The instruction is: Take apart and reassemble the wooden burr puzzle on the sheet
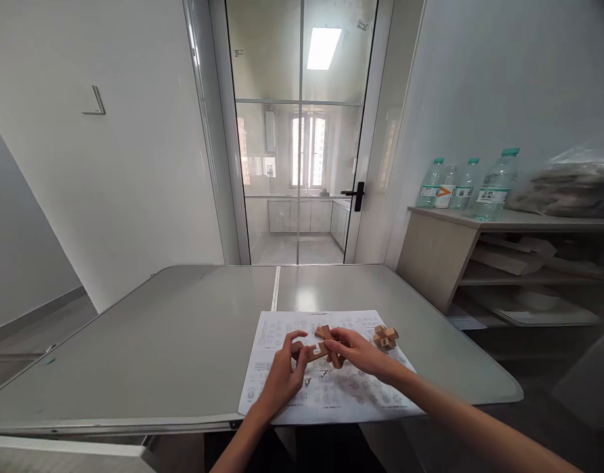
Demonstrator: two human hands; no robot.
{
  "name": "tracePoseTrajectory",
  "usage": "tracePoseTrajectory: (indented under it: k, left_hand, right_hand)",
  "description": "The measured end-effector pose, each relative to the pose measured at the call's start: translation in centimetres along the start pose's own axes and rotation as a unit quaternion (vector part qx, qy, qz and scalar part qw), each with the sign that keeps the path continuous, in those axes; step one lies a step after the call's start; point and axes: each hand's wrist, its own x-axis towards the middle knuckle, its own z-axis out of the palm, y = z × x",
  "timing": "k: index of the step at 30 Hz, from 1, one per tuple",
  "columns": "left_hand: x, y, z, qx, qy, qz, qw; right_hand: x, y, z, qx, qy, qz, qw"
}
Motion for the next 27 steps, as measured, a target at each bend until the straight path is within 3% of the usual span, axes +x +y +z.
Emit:
tracePoseTrajectory:
  k: [4, 7, 10, 18, 27]
  left_hand:
    - [0.0, 0.2, -0.2, -0.003, 0.029, 0.000, 1.000]
    - [0.0, 0.5, -0.3, -0.002, 0.065, -0.016, 0.998]
    - [0.2, 0.6, -0.3, 0.006, 0.068, -0.033, 0.997]
    - [0.4, 0.0, -0.1, 0.085, 0.041, -0.019, 0.995]
    - [0.6, -1.6, 0.2, 0.204, 0.055, -0.038, 0.977]
  right_hand:
    - [0.4, 0.9, -2.3, -0.073, 0.041, 0.012, 0.996]
    - [0.8, 1.8, -4.5, -0.180, 0.126, 0.015, 0.975]
    - [1.0, 2.7, -5.7, -0.229, 0.147, 0.020, 0.962]
    - [2.6, 4.3, -3.9, -0.359, 0.166, 0.036, 0.918]
    - [5.1, 5.5, -2.7, -0.316, 0.135, 0.062, 0.937]
